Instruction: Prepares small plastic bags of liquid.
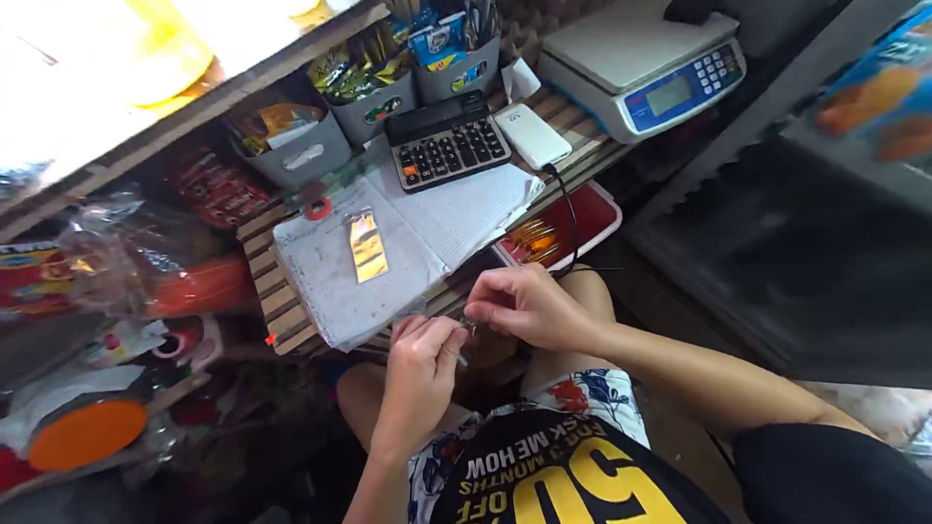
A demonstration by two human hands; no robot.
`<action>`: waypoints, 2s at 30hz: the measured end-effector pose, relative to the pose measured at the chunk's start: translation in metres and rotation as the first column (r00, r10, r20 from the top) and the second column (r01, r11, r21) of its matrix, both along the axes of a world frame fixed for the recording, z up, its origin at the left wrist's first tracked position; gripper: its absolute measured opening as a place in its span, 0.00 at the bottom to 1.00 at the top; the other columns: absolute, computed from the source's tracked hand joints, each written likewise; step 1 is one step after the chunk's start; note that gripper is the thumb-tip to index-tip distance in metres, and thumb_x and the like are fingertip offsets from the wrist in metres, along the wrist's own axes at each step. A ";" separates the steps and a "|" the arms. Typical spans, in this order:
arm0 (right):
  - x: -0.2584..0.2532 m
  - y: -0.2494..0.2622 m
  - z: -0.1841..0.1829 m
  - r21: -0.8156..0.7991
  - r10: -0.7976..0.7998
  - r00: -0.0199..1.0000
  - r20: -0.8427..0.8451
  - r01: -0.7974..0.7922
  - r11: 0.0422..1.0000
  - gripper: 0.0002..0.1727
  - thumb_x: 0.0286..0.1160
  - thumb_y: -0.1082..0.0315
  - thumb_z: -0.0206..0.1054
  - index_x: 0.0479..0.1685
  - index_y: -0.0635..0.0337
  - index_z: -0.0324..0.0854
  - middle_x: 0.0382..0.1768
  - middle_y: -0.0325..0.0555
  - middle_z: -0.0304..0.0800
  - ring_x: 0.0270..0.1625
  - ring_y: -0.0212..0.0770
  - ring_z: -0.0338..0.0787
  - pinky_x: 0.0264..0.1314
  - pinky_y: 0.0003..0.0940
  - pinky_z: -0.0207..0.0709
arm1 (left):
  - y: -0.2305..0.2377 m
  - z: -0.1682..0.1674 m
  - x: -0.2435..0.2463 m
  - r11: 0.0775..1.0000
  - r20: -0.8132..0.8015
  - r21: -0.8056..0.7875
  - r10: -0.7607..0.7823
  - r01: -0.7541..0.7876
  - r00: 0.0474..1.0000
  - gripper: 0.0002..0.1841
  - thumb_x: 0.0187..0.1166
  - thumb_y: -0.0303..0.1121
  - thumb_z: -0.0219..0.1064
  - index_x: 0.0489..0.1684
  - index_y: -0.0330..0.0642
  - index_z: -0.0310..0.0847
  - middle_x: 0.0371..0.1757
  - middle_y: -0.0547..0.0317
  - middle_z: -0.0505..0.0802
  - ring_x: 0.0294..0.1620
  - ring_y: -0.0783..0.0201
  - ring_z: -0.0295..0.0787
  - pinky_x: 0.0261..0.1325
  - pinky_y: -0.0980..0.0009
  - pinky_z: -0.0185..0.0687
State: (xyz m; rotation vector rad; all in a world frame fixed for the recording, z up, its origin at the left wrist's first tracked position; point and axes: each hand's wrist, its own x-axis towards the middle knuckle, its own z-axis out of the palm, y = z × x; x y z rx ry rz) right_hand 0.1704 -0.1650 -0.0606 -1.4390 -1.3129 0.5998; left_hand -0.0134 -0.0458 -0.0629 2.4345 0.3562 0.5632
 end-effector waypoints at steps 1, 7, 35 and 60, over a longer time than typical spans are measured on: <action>0.000 0.000 -0.002 0.028 -0.067 0.992 0.111 0.064 0.998 0.15 0.84 0.60 0.66 0.33 0.62 0.86 0.22 0.37 0.84 0.23 0.24 0.81 0.28 0.19 0.76 | -0.003 0.000 0.005 1.000 0.007 -0.008 -0.006 0.006 1.000 0.18 0.91 0.41 0.56 0.36 0.45 0.89 0.32 0.68 0.91 0.40 0.72 0.87 0.71 0.57 0.74; 0.024 0.003 0.017 -0.054 -0.036 0.984 -0.172 0.027 0.998 0.34 0.94 0.43 0.38 0.53 0.59 0.86 0.37 0.36 0.94 0.38 0.29 0.92 0.41 0.29 0.88 | -0.009 0.012 0.026 0.998 0.089 -0.059 0.022 -0.017 0.996 0.16 0.91 0.39 0.56 0.37 0.45 0.89 0.32 0.68 0.91 0.40 0.73 0.87 0.70 0.58 0.75; 0.052 -0.014 0.028 0.197 -0.062 0.834 -0.548 0.201 0.960 0.08 0.77 0.65 0.68 0.47 0.45 0.92 0.43 0.34 0.95 0.44 0.30 0.92 0.49 0.28 0.88 | 0.204 0.182 0.181 0.927 0.366 -0.079 0.370 -0.367 0.854 0.23 0.82 0.26 0.62 0.76 0.30 0.73 0.73 0.33 0.82 0.71 0.44 0.83 0.72 0.52 0.80; 0.086 -0.075 0.020 0.257 -0.090 0.892 -0.443 0.222 0.941 0.10 0.85 0.68 0.64 0.54 0.45 0.90 0.51 0.30 0.95 0.55 0.29 0.92 0.62 0.30 0.86 | 0.273 0.280 0.265 0.933 0.500 0.025 0.300 -0.360 0.812 0.23 0.83 0.37 0.66 0.75 0.39 0.80 0.70 0.37 0.86 0.73 0.42 0.80 0.75 0.46 0.72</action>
